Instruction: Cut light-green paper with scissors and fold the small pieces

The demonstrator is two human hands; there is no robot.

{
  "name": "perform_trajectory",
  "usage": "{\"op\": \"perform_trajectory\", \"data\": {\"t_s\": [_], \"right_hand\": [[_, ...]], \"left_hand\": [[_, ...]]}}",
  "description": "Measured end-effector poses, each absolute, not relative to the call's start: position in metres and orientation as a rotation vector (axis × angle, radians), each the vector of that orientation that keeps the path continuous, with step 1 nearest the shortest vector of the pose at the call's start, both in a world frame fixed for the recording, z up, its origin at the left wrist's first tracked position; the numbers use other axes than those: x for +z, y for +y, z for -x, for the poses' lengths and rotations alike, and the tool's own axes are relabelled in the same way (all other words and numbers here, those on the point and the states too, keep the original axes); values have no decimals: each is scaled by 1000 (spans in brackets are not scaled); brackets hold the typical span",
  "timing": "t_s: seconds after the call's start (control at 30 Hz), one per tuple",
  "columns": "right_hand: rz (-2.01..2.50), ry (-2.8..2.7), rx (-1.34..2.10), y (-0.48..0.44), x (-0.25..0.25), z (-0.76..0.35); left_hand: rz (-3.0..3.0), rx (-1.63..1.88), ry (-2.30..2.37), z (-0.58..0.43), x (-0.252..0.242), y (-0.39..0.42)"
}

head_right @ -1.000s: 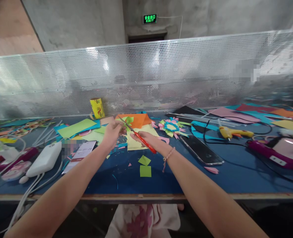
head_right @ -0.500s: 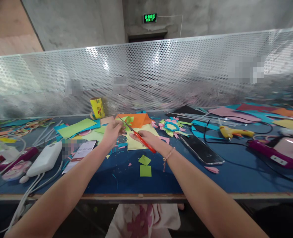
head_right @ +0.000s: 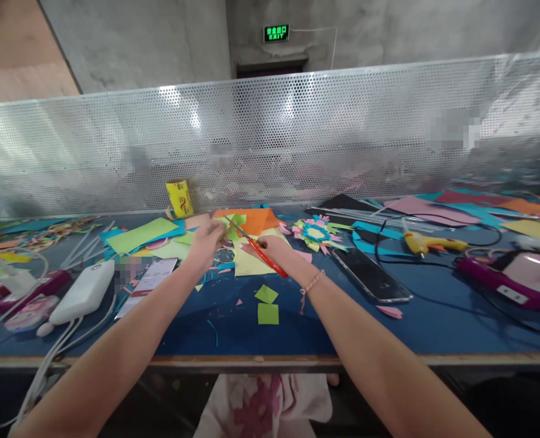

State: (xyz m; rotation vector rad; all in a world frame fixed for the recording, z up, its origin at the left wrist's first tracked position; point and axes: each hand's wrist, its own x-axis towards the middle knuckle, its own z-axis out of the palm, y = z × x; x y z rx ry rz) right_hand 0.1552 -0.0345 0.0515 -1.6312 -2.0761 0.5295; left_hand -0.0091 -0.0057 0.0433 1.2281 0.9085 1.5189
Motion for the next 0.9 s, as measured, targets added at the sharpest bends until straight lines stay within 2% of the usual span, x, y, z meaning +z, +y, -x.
{"op": "perform_trajectory", "data": {"t_s": [0.23, 0.9], "right_hand": [[1400, -2084, 700, -37, 45, -162], [1450, -2093, 706, -41, 47, -151]], "left_hand": [[-1186, 1544, 867, 9, 45, -6], [-1170, 1496, 838, 6, 44, -6]]}}
